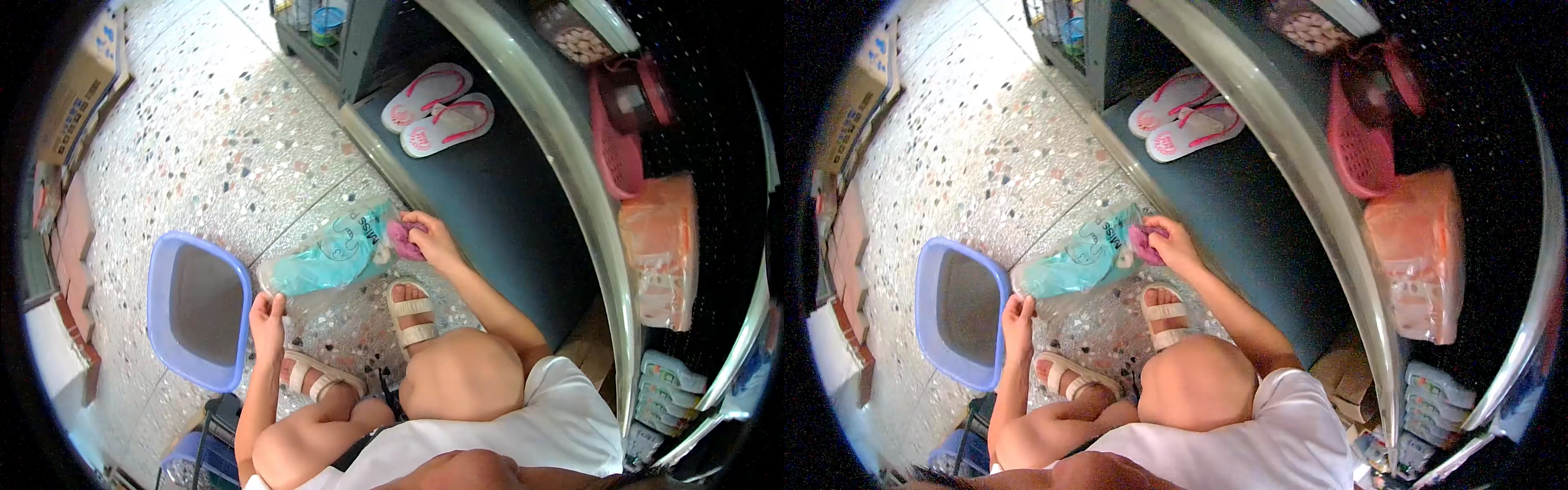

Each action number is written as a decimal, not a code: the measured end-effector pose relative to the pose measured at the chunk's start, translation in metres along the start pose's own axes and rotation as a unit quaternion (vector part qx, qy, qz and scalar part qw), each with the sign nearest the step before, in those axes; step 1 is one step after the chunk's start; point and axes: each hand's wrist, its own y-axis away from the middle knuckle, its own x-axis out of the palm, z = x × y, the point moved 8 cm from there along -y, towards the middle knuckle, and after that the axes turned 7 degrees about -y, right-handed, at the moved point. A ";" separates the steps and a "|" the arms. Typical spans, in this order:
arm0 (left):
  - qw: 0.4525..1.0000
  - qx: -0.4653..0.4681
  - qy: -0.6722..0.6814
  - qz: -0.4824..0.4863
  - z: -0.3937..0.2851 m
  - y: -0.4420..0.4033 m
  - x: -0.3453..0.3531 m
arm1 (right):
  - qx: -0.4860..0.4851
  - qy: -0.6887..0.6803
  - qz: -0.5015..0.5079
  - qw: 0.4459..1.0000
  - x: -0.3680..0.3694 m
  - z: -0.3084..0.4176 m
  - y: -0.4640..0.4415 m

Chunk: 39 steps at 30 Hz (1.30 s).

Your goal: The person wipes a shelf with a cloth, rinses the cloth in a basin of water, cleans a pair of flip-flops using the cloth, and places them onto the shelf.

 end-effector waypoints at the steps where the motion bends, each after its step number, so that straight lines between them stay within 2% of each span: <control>1: 1.000 0.025 0.005 0.008 -0.025 0.008 0.003 | 0.000 -0.014 -0.006 1.000 -0.007 0.010 0.010; 4: 0.997 0.069 0.010 0.025 -0.086 0.029 0.010 | -0.004 -0.050 -0.024 0.998 -0.030 0.053 0.044; 7: 0.990 0.110 0.002 0.084 -0.136 0.036 0.040 | -0.076 -0.087 -0.059 0.992 -0.076 0.074 0.067; 8: 0.986 0.123 -0.044 0.106 -0.145 0.032 0.055 | -0.090 -0.105 -0.079 0.987 -0.096 0.079 0.073; 10: 0.960 0.207 -0.119 0.146 -0.176 0.033 0.098 | -0.102 -0.135 -0.128 0.977 -0.146 0.078 0.083; 11: 0.950 0.253 -0.111 0.147 -0.191 0.034 0.122 | -0.100 -0.147 -0.158 0.971 -0.178 0.069 0.087; 13: 0.925 0.340 -0.103 0.133 -0.210 0.031 0.171 | -0.127 -0.146 -0.287 0.938 -0.252 0.045 0.098; 14: 0.910 0.383 -0.102 0.120 -0.218 0.030 0.194 | -0.161 -0.163 -0.293 0.928 -0.280 0.039 0.097; 15: 0.917 0.363 -0.112 0.124 -0.221 0.024 0.217 | -0.195 -0.179 -0.299 0.917 -0.309 0.033 0.095; 17: 0.928 0.327 -0.121 0.128 -0.213 0.019 0.258 | -0.189 -0.195 -0.317 0.909 -0.366 0.009 0.089; 19: 0.939 0.299 -0.119 0.123 -0.193 0.009 0.293 | -0.190 -0.209 -0.343 0.896 -0.391 0.001 0.086; 23: 0.957 0.182 -0.141 0.177 -0.140 0.005 0.339 | -0.201 -0.224 -0.371 0.878 -0.413 -0.004 0.071; 25: 0.952 0.134 -0.175 0.215 -0.121 0.010 0.351 | -0.206 -0.224 -0.377 0.875 -0.414 0.001 0.056; 26: 0.945 0.075 -0.169 0.269 -0.107 0.013 0.362 | -0.207 -0.222 -0.379 0.874 -0.413 0.003 0.046; 29: 0.925 -0.057 -0.064 0.371 -0.098 0.035 0.378 | -0.210 -0.216 -0.384 0.873 -0.408 0.016 0.011; 32: 0.901 -0.154 -0.003 0.405 -0.093 0.050 0.394 | -0.198 -0.195 -0.396 0.875 -0.397 0.028 -0.013; 35: 0.880 -0.200 0.095 0.421 -0.078 0.045 0.418 | -0.179 -0.146 -0.426 0.875 -0.384 0.038 -0.015; 39: 0.877 -0.196 0.129 0.419 -0.081 0.042 0.409 | -0.157 0.003 -0.501 0.851 -0.342 0.061 0.038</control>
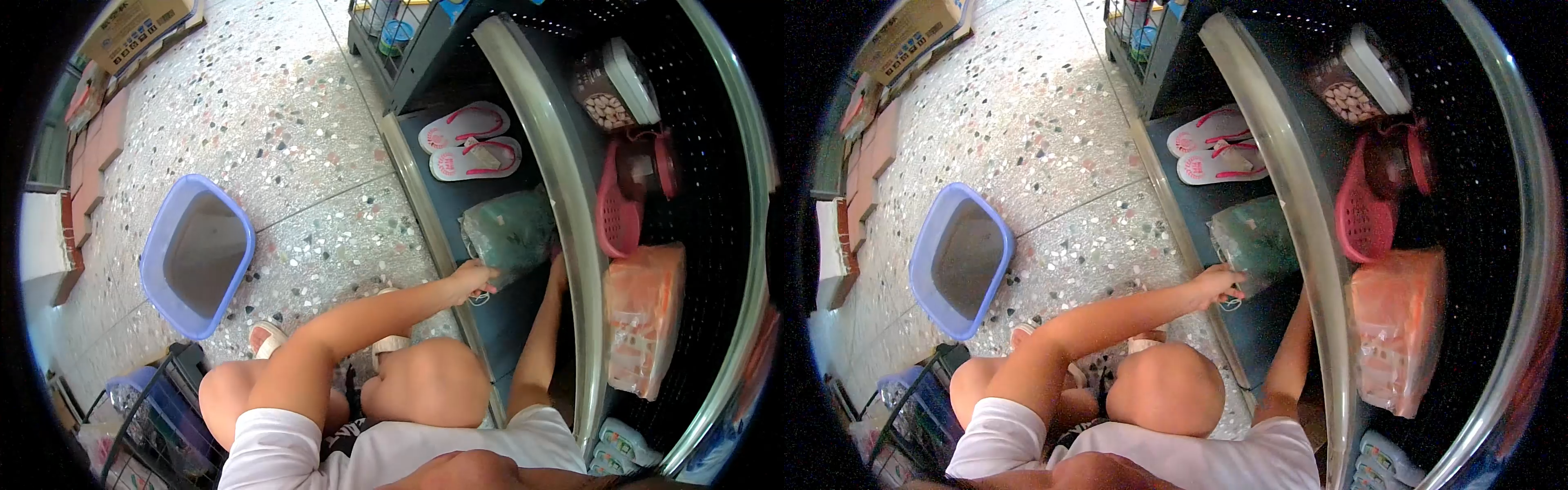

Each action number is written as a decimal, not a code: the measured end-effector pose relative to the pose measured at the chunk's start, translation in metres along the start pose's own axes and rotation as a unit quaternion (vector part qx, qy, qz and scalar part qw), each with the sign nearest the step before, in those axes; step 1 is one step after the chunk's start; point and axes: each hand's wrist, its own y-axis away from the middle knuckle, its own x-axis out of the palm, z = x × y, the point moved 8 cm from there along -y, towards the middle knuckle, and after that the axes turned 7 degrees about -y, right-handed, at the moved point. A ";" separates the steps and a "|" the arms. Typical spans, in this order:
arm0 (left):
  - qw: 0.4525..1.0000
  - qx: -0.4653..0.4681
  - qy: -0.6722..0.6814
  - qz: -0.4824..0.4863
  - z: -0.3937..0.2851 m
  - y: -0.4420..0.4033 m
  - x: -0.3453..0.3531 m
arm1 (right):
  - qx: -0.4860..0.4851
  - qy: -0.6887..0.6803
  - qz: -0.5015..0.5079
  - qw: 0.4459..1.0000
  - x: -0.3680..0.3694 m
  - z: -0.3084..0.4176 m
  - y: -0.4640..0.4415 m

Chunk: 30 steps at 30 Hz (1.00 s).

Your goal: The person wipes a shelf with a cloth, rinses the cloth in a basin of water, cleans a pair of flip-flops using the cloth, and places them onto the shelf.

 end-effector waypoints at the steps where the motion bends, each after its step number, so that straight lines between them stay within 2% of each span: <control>1: 1.000 0.017 -0.013 -0.004 -0.003 0.005 -0.003 | -0.017 0.037 -0.003 0.999 -0.005 0.017 0.023; 2: 0.999 0.033 -0.026 -0.007 -0.004 0.011 -0.007 | -0.035 0.070 -0.004 0.997 -0.009 0.036 0.046; 5: 0.969 0.011 -0.238 -0.063 -0.009 0.038 -0.041 | -0.065 0.095 0.077 0.990 0.008 0.076 0.110; 7: 0.927 0.094 -0.358 -0.065 -0.029 0.067 -0.075 | -0.093 0.028 0.172 0.980 0.039 0.089 0.145; 8: 0.896 0.131 -0.417 -0.073 -0.040 0.087 -0.096 | -0.168 0.072 0.209 0.961 0.056 0.093 0.156; 9: 0.903 0.117 -0.404 -0.085 -0.047 0.108 -0.121 | -0.153 0.053 0.269 0.949 0.081 0.096 0.174; 10: 0.910 0.103 -0.389 -0.099 -0.054 0.131 -0.144 | -0.136 0.033 0.331 0.933 0.109 0.105 0.195; 11: 0.916 0.091 -0.373 -0.113 -0.057 0.155 -0.167 | -0.056 -0.052 0.392 0.917 0.139 0.102 0.217; 14: 0.947 0.102 -0.242 -0.186 -0.057 0.224 -0.234 | 0.060 -0.109 0.585 0.801 0.225 0.110 0.305; 17: 0.954 0.180 0.006 -0.239 -0.043 0.277 -0.283 | -0.011 -0.042 0.752 0.657 0.287 0.137 0.417; 18: 0.947 0.213 0.088 -0.222 -0.034 0.291 -0.295 | -0.023 -0.027 0.794 0.607 0.301 0.143 0.456; 20: 0.909 0.277 0.252 -0.181 -0.011 0.314 -0.320 | 0.083 -0.048 0.845 0.526 0.327 0.122 0.524; 21: 0.877 0.292 0.316 -0.214 0.003 0.327 -0.339 | 0.136 -0.026 0.844 0.519 0.338 0.120 0.551; 23: 0.836 0.327 0.301 -0.321 0.035 0.358 -0.383 | 0.239 0.020 0.831 0.502 0.356 0.115 0.598; 24: 0.812 0.341 0.292 -0.373 0.053 0.374 -0.405 | 0.228 0.038 0.830 0.507 0.371 0.105 0.615; 27: 0.707 0.377 0.382 -0.460 0.115 0.413 -0.468 | 0.193 0.095 0.820 0.531 0.409 0.055 0.652; 29: 0.671 0.331 0.308 -0.588 0.163 0.431 -0.512 | 0.167 0.138 0.802 0.557 0.425 0.033 0.664; 30: 0.648 0.301 0.269 -0.646 0.178 0.440 -0.524 | 0.085 0.159 0.794 0.581 0.435 0.022 0.664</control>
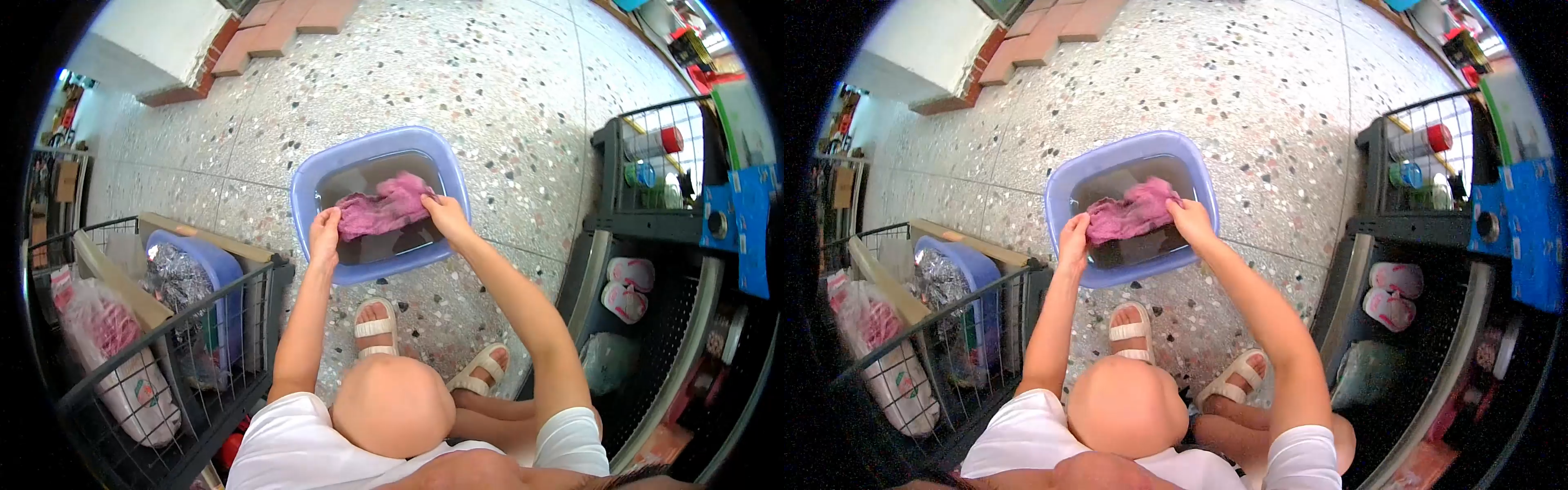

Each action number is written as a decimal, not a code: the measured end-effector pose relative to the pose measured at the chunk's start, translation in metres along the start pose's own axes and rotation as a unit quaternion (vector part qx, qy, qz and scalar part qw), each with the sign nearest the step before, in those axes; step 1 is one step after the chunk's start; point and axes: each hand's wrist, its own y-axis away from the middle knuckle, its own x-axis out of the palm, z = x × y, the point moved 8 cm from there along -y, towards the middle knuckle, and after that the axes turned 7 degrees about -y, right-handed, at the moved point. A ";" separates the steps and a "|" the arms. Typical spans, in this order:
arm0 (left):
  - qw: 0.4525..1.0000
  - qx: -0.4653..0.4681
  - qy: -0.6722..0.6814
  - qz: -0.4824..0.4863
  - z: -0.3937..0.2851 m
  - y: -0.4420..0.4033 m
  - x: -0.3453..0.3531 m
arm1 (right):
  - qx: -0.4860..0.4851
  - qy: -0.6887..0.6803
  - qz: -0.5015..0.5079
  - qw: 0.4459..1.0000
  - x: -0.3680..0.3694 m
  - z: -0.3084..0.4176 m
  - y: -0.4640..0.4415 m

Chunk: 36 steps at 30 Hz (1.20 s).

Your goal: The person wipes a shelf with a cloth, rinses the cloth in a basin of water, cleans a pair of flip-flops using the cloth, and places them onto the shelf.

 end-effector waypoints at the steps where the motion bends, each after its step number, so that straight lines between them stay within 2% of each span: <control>1: 0.997 0.019 -0.065 -0.021 -0.006 -0.001 -0.005 | -0.032 0.072 -0.039 0.996 -0.003 -0.005 -0.010; 2: 0.990 0.036 -0.131 -0.041 -0.011 -0.002 -0.009 | -0.063 0.142 -0.078 0.985 -0.007 -0.011 -0.019; 3: 0.977 0.052 -0.199 -0.059 -0.014 -0.001 -0.011 | -0.051 0.171 -0.099 0.979 -0.009 -0.016 -0.025; 6: 0.895 0.188 -0.404 -0.034 -0.017 -0.009 0.014 | -0.220 0.362 -0.123 0.897 0.020 -0.003 -0.026; 8: 0.854 0.197 -0.482 -0.007 -0.009 -0.014 0.036 | -0.234 0.400 -0.077 0.883 0.046 0.002 -0.027; 11: 0.801 0.112 -0.587 0.029 0.004 -0.018 0.058 | -0.220 0.467 -0.028 0.856 0.069 -0.009 -0.035; 14: 0.734 0.077 -0.675 0.016 0.008 -0.025 0.056 | -0.208 0.527 -0.014 0.824 0.069 -0.015 -0.047; 15: 0.767 0.047 -0.640 -0.004 0.006 -0.026 0.053 | -0.169 0.504 -0.039 0.846 0.062 -0.008 -0.045; 18: 0.884 -0.004 -0.467 -0.033 0.008 -0.019 0.050 | -0.056 0.256 -0.182 0.948 0.051 -0.032 -0.063; 19: 0.900 -0.013 -0.433 -0.052 0.010 -0.017 0.051 | -0.095 0.092 -0.161 0.978 0.057 -0.023 -0.060; 20: 0.959 -0.043 -0.279 0.012 0.018 -0.018 0.061 | -0.142 -0.024 -0.174 0.974 0.065 -0.015 -0.051; 21: 0.988 -0.072 -0.116 0.074 0.011 -0.014 0.073 | -0.103 -0.021 -0.134 0.985 0.078 -0.005 -0.039; 22: 0.985 -0.100 0.052 0.132 0.007 -0.012 0.085 | -0.065 -0.018 -0.093 0.993 0.089 0.007 -0.024; 23: 0.958 -0.198 0.136 0.157 0.022 -0.016 0.089 | -0.105 -0.012 -0.079 0.991 0.097 0.037 0.002; 24: 0.933 -0.199 0.217 0.205 0.017 -0.019 0.095 | -0.145 -0.007 -0.066 0.987 0.106 0.056 0.025; 26: 0.914 -0.307 0.223 0.144 -0.021 0.013 0.098 | -0.316 0.065 -0.110 0.940 0.128 0.069 0.059; 28: 0.863 -0.228 0.356 0.276 -0.023 -0.003 0.111 | -0.287 0.104 -0.118 0.945 0.140 0.075 0.076; 30: 0.844 -0.264 0.365 0.291 0.006 -0.013 0.107 | -0.273 0.146 -0.128 0.942 0.142 0.078 0.077; 32: 0.775 -0.210 0.447 0.393 0.013 -0.016 0.115 | -0.273 0.193 -0.141 0.932 0.138 0.079 0.060; 34: 0.785 -0.155 0.457 0.389 0.024 -0.022 0.112 | -0.246 0.224 -0.163 0.929 0.131 0.072 0.033; 36: 0.870 -0.097 0.394 0.279 0.044 -0.030 0.106 | -0.216 0.259 -0.177 0.925 0.121 0.064 0.005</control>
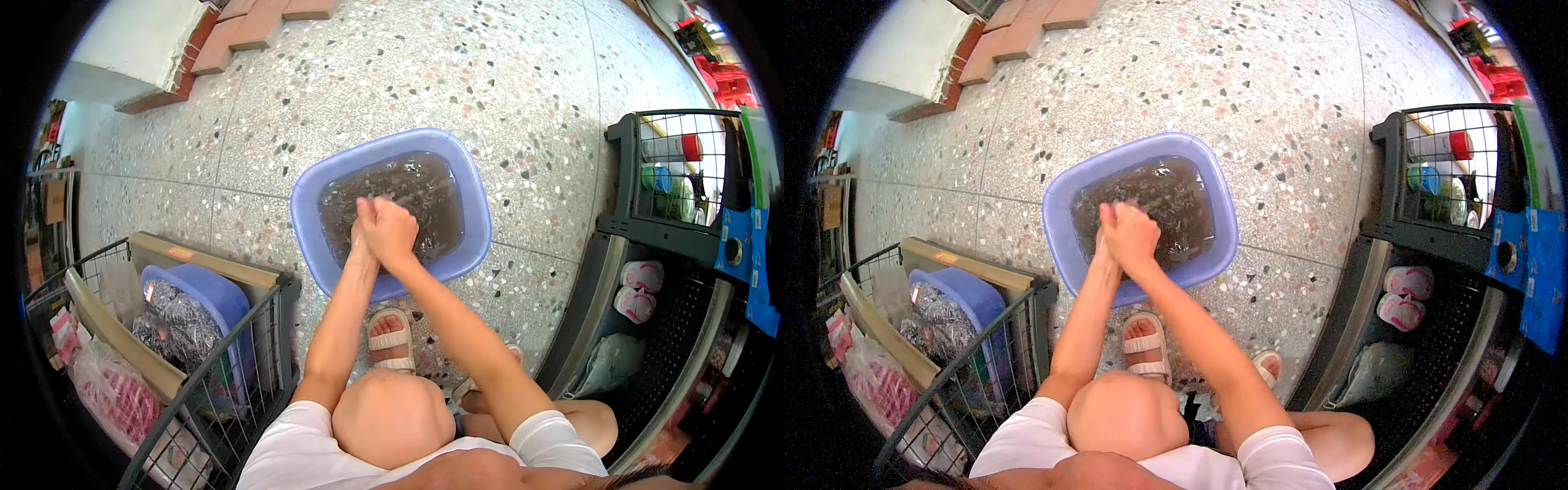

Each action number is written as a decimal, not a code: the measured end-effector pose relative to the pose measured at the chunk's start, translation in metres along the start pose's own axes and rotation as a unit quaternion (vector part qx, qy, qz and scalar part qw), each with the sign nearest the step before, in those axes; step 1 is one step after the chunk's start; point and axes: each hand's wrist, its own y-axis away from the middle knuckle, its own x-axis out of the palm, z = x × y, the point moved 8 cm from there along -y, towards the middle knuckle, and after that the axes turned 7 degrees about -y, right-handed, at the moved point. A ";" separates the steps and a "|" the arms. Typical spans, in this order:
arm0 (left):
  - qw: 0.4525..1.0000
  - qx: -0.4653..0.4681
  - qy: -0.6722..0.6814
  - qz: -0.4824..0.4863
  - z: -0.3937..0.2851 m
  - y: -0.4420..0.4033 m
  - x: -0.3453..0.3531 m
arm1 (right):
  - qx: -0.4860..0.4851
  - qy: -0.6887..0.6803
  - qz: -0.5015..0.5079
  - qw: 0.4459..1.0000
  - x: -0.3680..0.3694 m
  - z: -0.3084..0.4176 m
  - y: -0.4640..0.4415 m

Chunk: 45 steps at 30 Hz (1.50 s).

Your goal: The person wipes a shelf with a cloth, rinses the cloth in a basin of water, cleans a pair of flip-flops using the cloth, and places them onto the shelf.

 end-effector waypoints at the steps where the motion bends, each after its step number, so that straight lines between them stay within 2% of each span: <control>1: 0.984 -0.020 -0.071 -0.164 -0.013 0.012 0.019 | 0.046 -0.010 0.005 0.999 0.003 -0.016 -0.014; 3: 0.965 -0.048 -0.113 -0.230 -0.015 0.022 0.027 | 0.105 -0.025 0.042 0.993 0.005 -0.041 -0.034; 4: 0.953 -0.060 -0.134 -0.264 -0.018 0.029 0.026 | 0.074 -0.001 0.068 0.995 0.011 -0.046 -0.039; 6: 0.939 0.022 -0.181 -0.293 -0.048 0.043 0.031 | 0.039 0.069 0.048 0.996 0.005 -0.064 -0.048; 7: 0.901 0.060 -0.307 -0.302 -0.063 0.046 0.023 | 0.020 0.104 0.036 0.994 -0.001 -0.072 -0.049; 8: 0.846 0.099 -0.426 -0.307 -0.079 0.047 0.015 | -0.001 0.139 0.025 0.990 -0.007 -0.079 -0.049; 9: 0.804 0.062 -0.505 -0.308 -0.087 0.047 0.010 | 0.009 0.145 0.083 0.986 -0.005 -0.088 -0.050; 12: 0.561 0.136 -0.757 -0.308 -0.094 0.057 0.028 | -0.122 0.133 0.058 0.982 -0.010 -0.075 -0.037; 13: 0.588 0.133 -0.752 -0.267 -0.084 0.052 0.022 | -0.138 0.164 0.128 0.968 0.005 -0.077 -0.029; 16: 0.413 0.067 -0.884 -0.209 -0.057 0.046 0.027 | -0.232 0.237 0.200 0.922 0.023 -0.074 -0.009; 20: 0.453 -0.064 -0.867 -0.201 -0.042 0.033 -0.003 | -0.133 0.238 0.228 0.935 0.047 -0.107 -0.013; 21: 0.482 -0.069 -0.846 -0.215 -0.045 0.034 0.000 | -0.126 0.290 0.208 0.926 0.041 -0.100 -0.014; 23: 0.564 -0.004 -0.792 -0.235 -0.051 0.030 -0.010 | -0.055 0.096 0.143 0.984 0.031 -0.093 -0.019; 24: 0.603 0.028 -0.759 -0.244 -0.058 0.031 -0.005 | -0.018 -0.004 0.109 0.994 0.028 -0.091 -0.022; 25: 0.665 0.027 -0.692 -0.280 -0.061 0.036 -0.004 | -0.025 -0.117 0.056 0.991 0.022 -0.084 -0.027; 26: 0.711 0.035 -0.633 -0.305 -0.063 0.037 -0.009 | -0.008 -0.177 0.068 0.982 0.026 -0.081 -0.021; 27: 0.813 -0.014 -0.492 -0.310 -0.059 0.043 0.007 | 0.010 -0.237 0.078 0.968 0.009 -0.051 -0.013; 28: 0.889 -0.064 -0.335 -0.305 -0.053 0.048 0.028 | 0.027 -0.295 0.089 0.951 -0.005 -0.023 -0.002; 29: 0.954 -0.071 -0.227 -0.182 -0.039 0.027 0.002 | -0.026 -0.281 0.077 0.956 -0.017 0.005 0.009; 30: 0.964 -0.014 -0.149 -0.218 -0.047 0.024 0.008 | -0.081 -0.267 0.066 0.958 -0.027 0.029 0.023; 32: 0.982 -0.082 -0.021 -0.168 -0.050 0.033 0.036 | -0.145 -0.263 0.054 0.952 -0.035 0.062 0.052; 33: 0.975 -0.120 0.103 -0.155 -0.049 0.032 0.049 | -0.154 -0.244 0.053 0.956 -0.037 0.068 0.057; 34: 0.973 -0.167 0.122 -0.103 -0.043 0.028 0.050 | -0.162 -0.227 0.052 0.959 -0.038 0.073 0.061; 35: 0.968 -0.197 0.152 0.040 -0.040 0.024 0.053 | -0.171 -0.209 0.053 0.961 -0.037 0.076 0.063; 37: 0.966 -0.125 0.137 0.179 -0.045 0.031 0.063 | -0.186 -0.157 0.043 0.969 -0.027 0.068 0.057; 38: 0.980 -0.028 0.096 0.174 -0.043 0.046 0.076 | -0.193 -0.129 0.037 0.972 -0.023 0.065 0.050; 40: 0.994 0.066 0.021 0.083 -0.043 0.049 0.067 | -0.175 -0.126 0.017 0.976 -0.019 0.052 0.034; 42: 0.993 0.060 -0.046 -0.087 -0.029 0.034 0.020 | -0.146 -0.114 0.019 0.983 -0.010 0.034 0.019; 44: 0.974 -0.010 -0.129 -0.188 -0.020 0.031 0.007 | -0.097 -0.061 0.029 0.993 0.001 0.013 -0.001; 45: 0.960 -0.054 -0.153 -0.229 -0.025 0.041 0.027 | -0.078 -0.035 0.042 0.995 0.003 0.004 -0.011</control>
